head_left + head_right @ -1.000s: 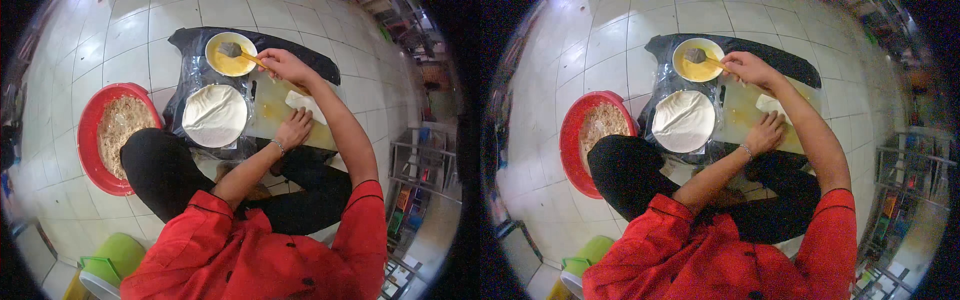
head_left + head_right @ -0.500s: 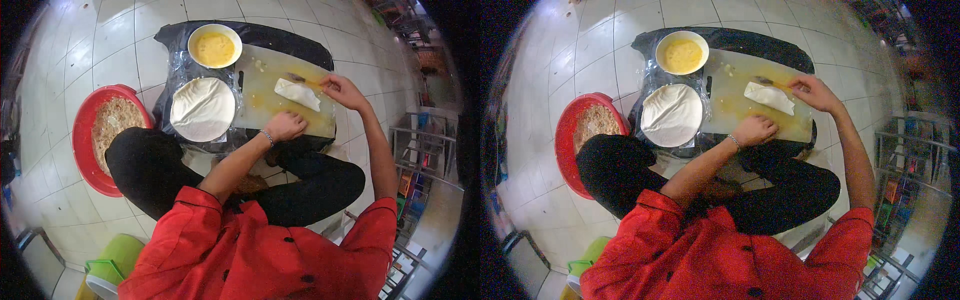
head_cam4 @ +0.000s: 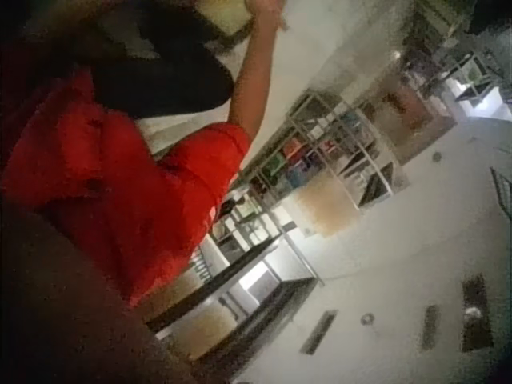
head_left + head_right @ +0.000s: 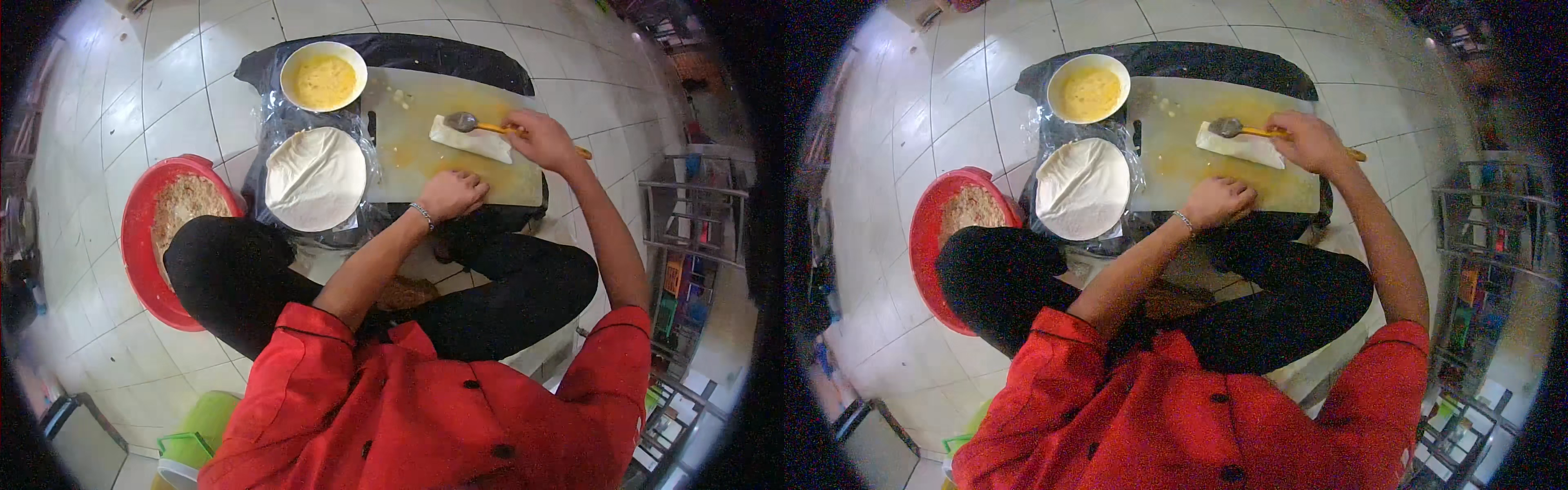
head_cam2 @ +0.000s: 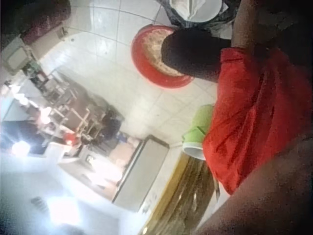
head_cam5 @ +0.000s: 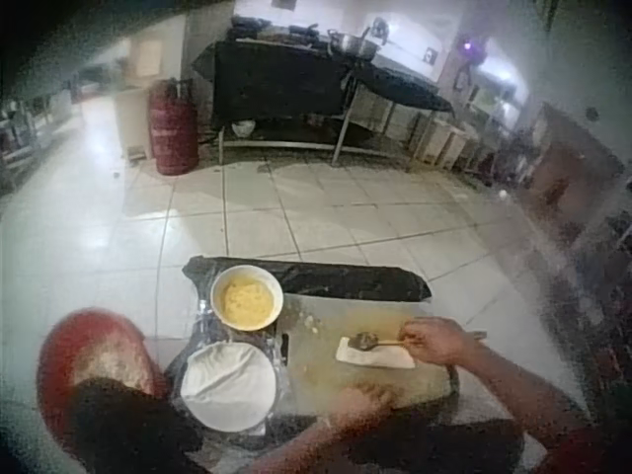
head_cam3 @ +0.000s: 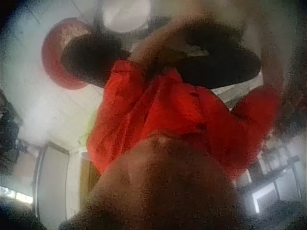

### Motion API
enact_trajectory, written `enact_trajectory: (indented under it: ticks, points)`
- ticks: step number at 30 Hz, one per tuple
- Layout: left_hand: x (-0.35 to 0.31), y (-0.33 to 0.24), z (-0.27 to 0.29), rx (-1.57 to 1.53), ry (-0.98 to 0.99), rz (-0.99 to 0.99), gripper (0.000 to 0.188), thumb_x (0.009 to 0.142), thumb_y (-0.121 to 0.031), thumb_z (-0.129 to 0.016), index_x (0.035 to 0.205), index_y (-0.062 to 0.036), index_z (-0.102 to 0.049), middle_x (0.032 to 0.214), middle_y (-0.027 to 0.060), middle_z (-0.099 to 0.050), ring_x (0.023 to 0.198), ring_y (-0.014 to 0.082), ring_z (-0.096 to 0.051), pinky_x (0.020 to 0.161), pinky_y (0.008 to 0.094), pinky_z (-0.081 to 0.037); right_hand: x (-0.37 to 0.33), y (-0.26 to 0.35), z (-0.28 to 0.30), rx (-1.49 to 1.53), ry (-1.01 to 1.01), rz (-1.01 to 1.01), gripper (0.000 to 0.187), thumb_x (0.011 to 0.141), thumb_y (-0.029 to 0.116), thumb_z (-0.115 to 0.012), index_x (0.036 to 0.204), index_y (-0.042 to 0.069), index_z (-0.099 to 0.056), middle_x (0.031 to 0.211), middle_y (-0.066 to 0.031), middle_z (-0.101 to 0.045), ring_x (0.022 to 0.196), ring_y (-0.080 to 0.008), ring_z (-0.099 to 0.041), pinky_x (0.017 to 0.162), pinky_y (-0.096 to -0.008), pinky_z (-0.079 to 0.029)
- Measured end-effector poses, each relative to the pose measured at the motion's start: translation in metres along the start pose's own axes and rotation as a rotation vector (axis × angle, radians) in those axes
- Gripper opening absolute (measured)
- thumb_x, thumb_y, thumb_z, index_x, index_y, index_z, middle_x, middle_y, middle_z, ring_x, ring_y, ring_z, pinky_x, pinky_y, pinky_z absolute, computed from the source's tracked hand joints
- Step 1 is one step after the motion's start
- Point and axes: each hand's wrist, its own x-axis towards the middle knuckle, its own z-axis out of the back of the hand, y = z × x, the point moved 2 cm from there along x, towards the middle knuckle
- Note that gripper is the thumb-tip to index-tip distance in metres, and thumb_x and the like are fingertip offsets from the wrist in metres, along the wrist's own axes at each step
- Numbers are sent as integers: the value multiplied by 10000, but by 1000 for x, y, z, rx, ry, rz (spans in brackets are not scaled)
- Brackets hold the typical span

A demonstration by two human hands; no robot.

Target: The person prepares spring rolls by placing a flat dough sheet on a cutting board, applying a liquid using a brush, scooping a filling from a large red bowl with a spoon, and folding the dough over the filling to form a roll.

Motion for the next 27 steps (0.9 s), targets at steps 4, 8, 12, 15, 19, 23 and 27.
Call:
enact_trajectory:
  ticks: [4, 8, 12, 15, 19, 23, 27]
  points:
    - [4, -4, 3, 11, 81, 19, 237, 898, -321, -589, 1004, -110, -585, 882, 94, -646, 866, 297, -666, 717, 422, -542, -41, -45, 14, 109, 63, -155, 206, 845, 190, -638, 1036, 115, -627, 1007, -106, -666, 937, -324, -643, 818, -417, -519]
    - [5, -4, -3, 1, 47, 24, 245, 899, -322, -590, 1029, -115, -587, 916, 94, -649, 867, 298, -663, 724, 419, -542, -72, -68, -10, 94, -18, -171, 206, 833, 163, -646, 1035, 125, -629, 986, -101, -663, 915, -315, -648, 804, -416, -523]
    - [7, -2, -4, -9, 98, 18, 257, 891, -326, -601, 1037, -114, -587, 922, 98, -654, 861, 301, -658, 729, 427, -538, -85, -73, -25, -167, 2, -157, 173, 824, 178, -636, 989, 135, -612, 935, -93, -638, 893, -311, -644, 770, -453, -523]
    - [5, -2, 2, 18, -29, -20, 202, 883, -305, -604, 930, -109, -587, 822, 87, -636, 778, 291, -666, 662, 412, -538, -80, -71, -8, -304, 74, -254, 148, 835, 202, -616, 972, 144, -612, 949, -93, -635, 894, -315, -646, 769, -465, -522]
    - [9, -5, 5, 4, 129, 52, 249, 884, -321, -606, 1003, -106, -570, 896, 106, -635, 879, 304, -647, 747, 429, -532, -74, -59, 4, -189, -55, -181, 153, 840, 206, -593, 978, 147, -628, 951, -93, -645, 885, -315, -652, 772, -466, -526]
    - [10, -7, 7, -4, 122, 40, 258, 883, -332, -609, 994, -103, -566, 888, 107, -629, 878, 307, -645, 750, 429, -530, -71, -57, -18, -241, 9, -171, 165, 831, 188, -588, 980, 141, -641, 941, -95, -654, 886, -315, -657, 770, -466, -530]
    - [7, -3, 4, 0, 109, 28, 267, 889, -347, -605, 992, -103, -570, 895, 108, -632, 877, 309, -644, 747, 428, -527, -71, -69, -15, -480, 213, -268, 171, 827, 180, -581, 979, 137, -646, 937, -103, -657, 883, -317, -661, 754, -472, -535]
